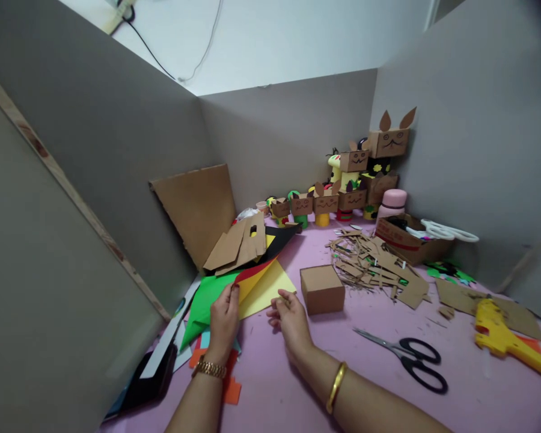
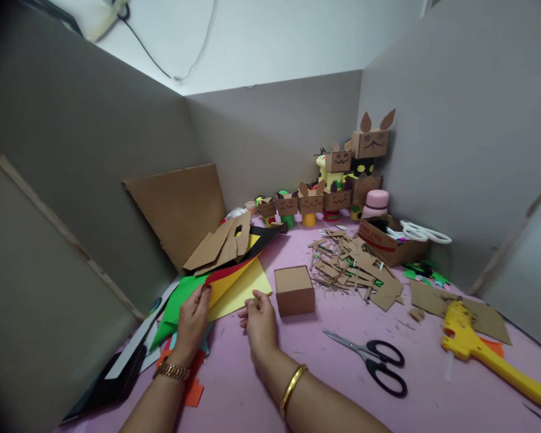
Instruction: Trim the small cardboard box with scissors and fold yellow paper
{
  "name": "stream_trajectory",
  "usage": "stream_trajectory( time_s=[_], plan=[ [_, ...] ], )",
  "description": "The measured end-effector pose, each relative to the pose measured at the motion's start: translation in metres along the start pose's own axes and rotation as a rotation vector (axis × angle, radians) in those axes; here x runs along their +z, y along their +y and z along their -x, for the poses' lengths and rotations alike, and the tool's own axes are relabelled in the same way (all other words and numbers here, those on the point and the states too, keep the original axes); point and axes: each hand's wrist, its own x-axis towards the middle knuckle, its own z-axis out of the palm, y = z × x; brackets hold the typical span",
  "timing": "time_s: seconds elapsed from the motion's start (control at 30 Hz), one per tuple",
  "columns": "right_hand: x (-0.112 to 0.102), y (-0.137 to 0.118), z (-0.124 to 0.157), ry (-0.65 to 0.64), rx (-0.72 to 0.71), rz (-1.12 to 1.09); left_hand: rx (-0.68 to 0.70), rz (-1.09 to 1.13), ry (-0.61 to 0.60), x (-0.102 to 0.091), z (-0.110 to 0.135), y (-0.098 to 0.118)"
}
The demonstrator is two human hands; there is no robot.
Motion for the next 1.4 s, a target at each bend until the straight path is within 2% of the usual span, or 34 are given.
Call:
stream_trajectory(
  time_s=[0.27, 0.4, 0.67, 1.07, 1.27, 1.4],
  plan=[
    [0.024, -0.011, -0.015, -0.165, 0.097, -0.066, 0.06, 0.012, -0.131, 0.002, 0.001, -0.001],
    [0.028, -0.011, -0.024, -0.216, 0.118, -0.091, 0.103, -0.004, -0.2, 0.001, 0.001, 0.003],
    [0.024, -0.003, -0.031, -0.218, 0.126, -0.081, 0.058, -0.113, -0.158, 0.007, 0.002, 0.001],
    [0.035, 0.002, -0.039, -0.149, 0.086, 0.022, 0.218, -0.136, -0.302, 0.007, -0.005, -0.012],
    [0.03, -0.002, -0.035, -0.187, 0.14, -0.005, 0.133, -0.143, -0.304, 0.008, -0.007, -0.017],
    [0.024, -0.004, -0.029, -0.254, 0.12, -0.013, 0.093, -0.125, -0.31, 0.008, -0.007, -0.016]
  ],
)
